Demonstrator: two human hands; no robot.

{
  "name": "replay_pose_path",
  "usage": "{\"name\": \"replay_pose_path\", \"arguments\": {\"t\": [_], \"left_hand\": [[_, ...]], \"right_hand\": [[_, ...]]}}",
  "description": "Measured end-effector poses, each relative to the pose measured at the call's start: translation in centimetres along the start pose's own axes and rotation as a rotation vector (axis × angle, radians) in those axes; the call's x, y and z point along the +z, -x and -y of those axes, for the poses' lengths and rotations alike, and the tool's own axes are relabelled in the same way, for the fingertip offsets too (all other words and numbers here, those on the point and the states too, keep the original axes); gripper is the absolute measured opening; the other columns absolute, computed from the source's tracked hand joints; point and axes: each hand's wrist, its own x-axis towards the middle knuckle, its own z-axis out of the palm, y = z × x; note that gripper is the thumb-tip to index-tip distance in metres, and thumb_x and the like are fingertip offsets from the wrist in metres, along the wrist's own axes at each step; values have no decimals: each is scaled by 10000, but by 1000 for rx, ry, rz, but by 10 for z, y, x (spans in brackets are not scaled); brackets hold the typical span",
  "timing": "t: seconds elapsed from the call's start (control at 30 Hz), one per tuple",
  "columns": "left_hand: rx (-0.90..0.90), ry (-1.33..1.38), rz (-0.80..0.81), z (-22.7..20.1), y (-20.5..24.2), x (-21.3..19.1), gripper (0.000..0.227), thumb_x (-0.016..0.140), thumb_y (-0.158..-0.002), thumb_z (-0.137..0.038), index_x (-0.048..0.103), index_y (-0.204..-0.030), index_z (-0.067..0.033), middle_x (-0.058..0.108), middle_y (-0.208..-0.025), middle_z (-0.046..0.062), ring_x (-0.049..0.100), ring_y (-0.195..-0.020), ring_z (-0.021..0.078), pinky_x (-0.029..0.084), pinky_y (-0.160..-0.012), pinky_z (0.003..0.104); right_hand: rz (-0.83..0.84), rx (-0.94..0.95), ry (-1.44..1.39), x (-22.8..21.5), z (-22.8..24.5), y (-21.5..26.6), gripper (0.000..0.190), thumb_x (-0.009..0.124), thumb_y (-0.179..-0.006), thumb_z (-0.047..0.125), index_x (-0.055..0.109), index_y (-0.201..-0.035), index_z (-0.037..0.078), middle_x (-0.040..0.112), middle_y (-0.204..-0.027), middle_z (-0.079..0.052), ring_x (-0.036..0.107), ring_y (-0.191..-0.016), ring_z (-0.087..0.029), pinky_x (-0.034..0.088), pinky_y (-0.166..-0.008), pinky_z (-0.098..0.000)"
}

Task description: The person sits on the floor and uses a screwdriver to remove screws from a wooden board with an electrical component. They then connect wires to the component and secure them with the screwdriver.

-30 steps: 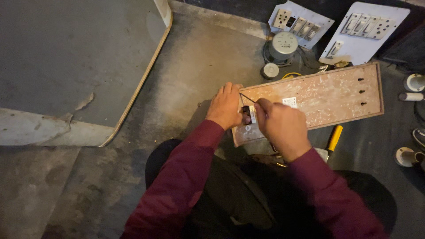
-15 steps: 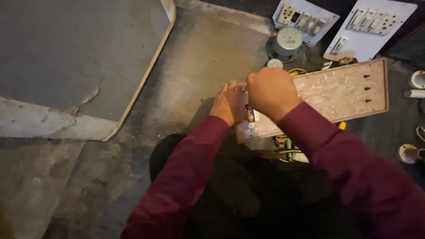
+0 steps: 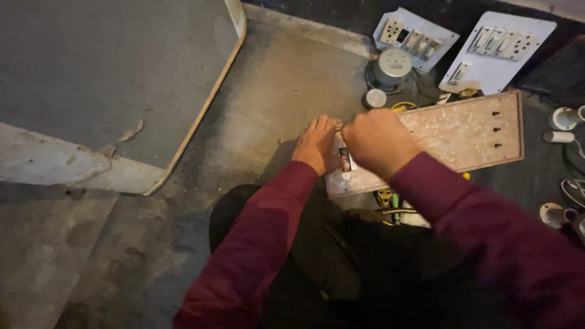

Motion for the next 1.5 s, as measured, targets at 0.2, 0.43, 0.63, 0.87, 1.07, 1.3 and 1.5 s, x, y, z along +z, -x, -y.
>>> {"name": "replay_pose_path", "arguments": {"t": [0.2, 0.43, 0.63, 0.87, 1.07, 1.3, 1.5], "left_hand": [[-62, 30, 98, -6, 3, -10, 884, 979, -547, -335, 545, -1279, -95, 534, -1232, 122, 518, -1232, 350, 461, -1033, 489], [-30, 44, 51, -6, 3, -5, 948, 972, -514, -278, 515, -1324, -92, 519, -1257, 112, 487, -1246, 344, 451, -1006, 500], [3, 32, 35, 0, 1, -2, 931, 959, -522, -240, 523, -1332, -98, 530, -1254, 103, 500, -1249, 339, 457, -1018, 494], [22, 54, 48, -3, 5, -6, 958, 985, -515, -291, 513, -1320, -72, 505, -1255, 118, 484, -1230, 344, 446, -1010, 492], [12, 34, 65, -6, 2, -7, 980, 993, -489, -314, 517, -1306, -57, 513, -1244, 104, 486, -1241, 332, 450, -1015, 481], [5, 83, 48, 0, 2, -3, 967, 986, -501, -286, 529, -1327, -78, 524, -1246, 104, 500, -1238, 339, 471, -1001, 481], [36, 83, -1, 1, 6, -4, 949, 981, -488, -259, 544, -1315, -99, 536, -1242, 105, 503, -1234, 347, 458, -1002, 496]], "right_hand": [[238, 442, -514, 41, -29, -34, 258, 664, -825, 269, 782, -797, 42, 715, -825, -242, 703, -736, -400, 550, -619, -490], [333, 87, -617, 81, -66, -22, 319, 618, -738, 212, 803, -955, 69, 626, -899, -222, 592, -818, -449, 495, -666, -505], [246, 264, -284, 38, -18, -14, 235, 646, -877, 224, 780, -817, 42, 724, -855, -241, 710, -826, -428, 568, -784, -505], [277, 147, -119, -15, -7, -10, 152, 675, -802, 187, 783, -835, 86, 737, -805, -220, 739, -772, -393, 605, -730, -481], [171, -127, -13, -16, -18, 3, 116, 631, -843, 140, 716, -845, 61, 732, -750, -160, 742, -700, -360, 596, -628, -475], [129, -290, 31, -3, -15, 0, 154, 609, -859, 158, 723, -820, 63, 739, -794, -148, 737, -688, -345, 593, -595, -467], [205, 69, -54, 9, -2, 3, 197, 622, -877, 200, 774, -849, 77, 733, -822, -190, 726, -755, -350, 571, -699, -458]]}}
